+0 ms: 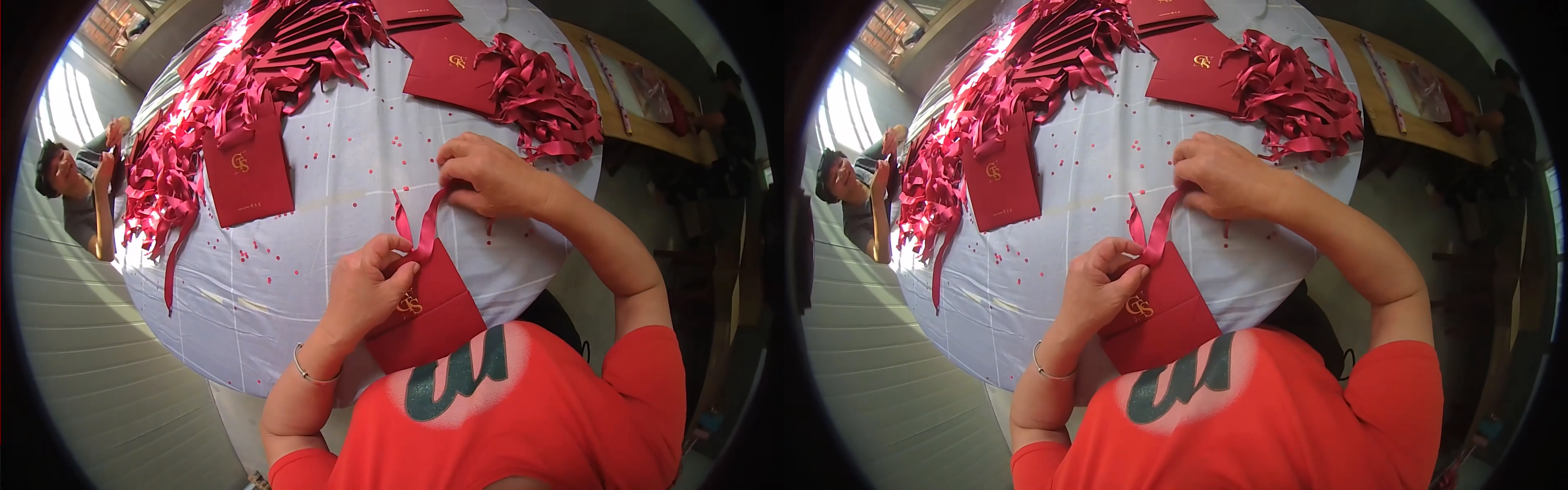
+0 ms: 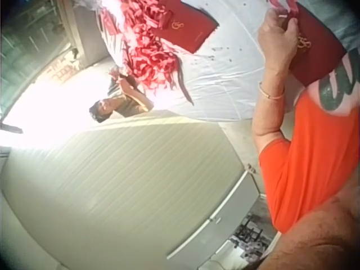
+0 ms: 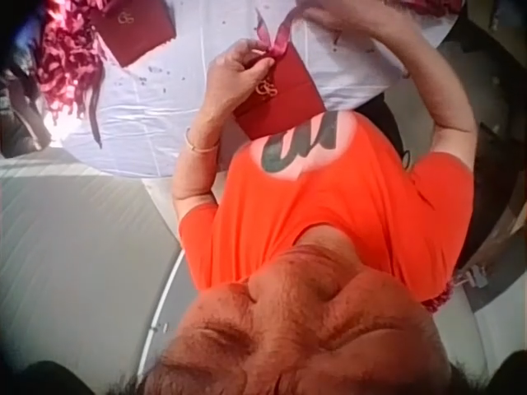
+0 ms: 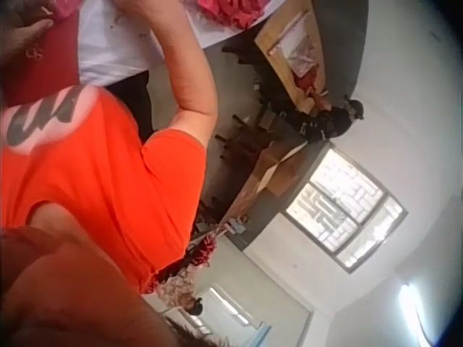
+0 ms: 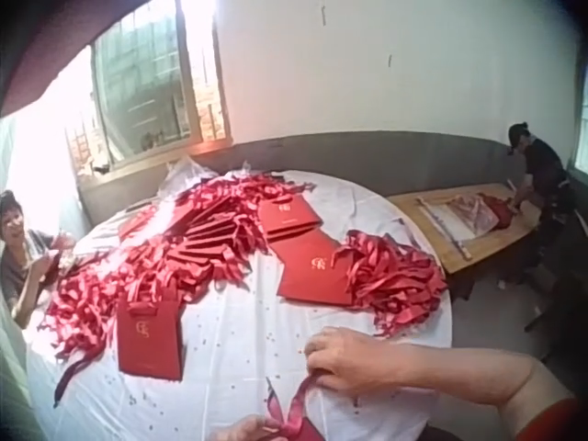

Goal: The person attaches ribbon handles to paper gift bags by threading ribbons through the bag slots by hand.

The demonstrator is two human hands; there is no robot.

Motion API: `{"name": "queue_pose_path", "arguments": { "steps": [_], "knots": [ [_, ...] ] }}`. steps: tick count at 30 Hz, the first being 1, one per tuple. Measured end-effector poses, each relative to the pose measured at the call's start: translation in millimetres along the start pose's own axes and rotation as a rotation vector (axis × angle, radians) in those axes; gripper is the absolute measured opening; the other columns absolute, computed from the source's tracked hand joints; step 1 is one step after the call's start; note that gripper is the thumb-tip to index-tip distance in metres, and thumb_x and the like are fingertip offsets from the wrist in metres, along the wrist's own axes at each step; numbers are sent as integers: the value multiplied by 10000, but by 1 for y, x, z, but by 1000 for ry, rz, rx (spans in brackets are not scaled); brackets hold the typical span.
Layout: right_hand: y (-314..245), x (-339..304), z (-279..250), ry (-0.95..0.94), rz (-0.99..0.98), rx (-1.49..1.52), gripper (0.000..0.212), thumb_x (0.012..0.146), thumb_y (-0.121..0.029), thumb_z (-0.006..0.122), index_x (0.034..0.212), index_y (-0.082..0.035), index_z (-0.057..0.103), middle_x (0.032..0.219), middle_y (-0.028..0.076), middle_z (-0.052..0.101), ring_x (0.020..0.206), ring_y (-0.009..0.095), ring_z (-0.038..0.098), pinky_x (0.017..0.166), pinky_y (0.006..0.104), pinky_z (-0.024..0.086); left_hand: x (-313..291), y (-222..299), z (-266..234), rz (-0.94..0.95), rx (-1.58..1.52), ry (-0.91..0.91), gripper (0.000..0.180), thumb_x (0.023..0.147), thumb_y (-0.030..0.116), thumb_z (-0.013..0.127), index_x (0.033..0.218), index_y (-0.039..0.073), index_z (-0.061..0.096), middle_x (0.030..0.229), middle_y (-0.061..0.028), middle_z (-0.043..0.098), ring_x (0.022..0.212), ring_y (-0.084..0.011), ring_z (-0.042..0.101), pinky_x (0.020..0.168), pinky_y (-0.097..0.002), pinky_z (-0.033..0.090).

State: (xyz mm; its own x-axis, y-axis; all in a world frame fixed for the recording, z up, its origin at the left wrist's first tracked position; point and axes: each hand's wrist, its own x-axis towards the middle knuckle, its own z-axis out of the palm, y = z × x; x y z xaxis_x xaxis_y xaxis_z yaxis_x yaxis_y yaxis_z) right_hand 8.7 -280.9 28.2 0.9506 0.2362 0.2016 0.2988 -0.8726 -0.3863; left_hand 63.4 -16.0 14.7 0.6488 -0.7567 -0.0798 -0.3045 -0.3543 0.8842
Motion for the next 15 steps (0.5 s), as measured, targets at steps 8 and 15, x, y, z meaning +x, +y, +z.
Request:
{"name": "queue_pose_path", "arguments": {
  "steps": [8,15],
  "knots": [
    [-28,-24,-60,-188,297,365,200,805,-62,641,991,12,644,722,115,669,673,250,667,637,354,508,-2,-10,0,24,24,35,207,827,169,719,984,51,653,844,-112,736,756,-231,725,665,-318,542],
    [-31,-74,-89,-307,253,1050,191,839,1,691,1027,16,662,773,93,701,668,129,676,600,259,537,1,-3,3,19,54,75,182,802,155,730,916,25,671,825,-133,725,742,-232,717,674,-318,545]
  ]
}}
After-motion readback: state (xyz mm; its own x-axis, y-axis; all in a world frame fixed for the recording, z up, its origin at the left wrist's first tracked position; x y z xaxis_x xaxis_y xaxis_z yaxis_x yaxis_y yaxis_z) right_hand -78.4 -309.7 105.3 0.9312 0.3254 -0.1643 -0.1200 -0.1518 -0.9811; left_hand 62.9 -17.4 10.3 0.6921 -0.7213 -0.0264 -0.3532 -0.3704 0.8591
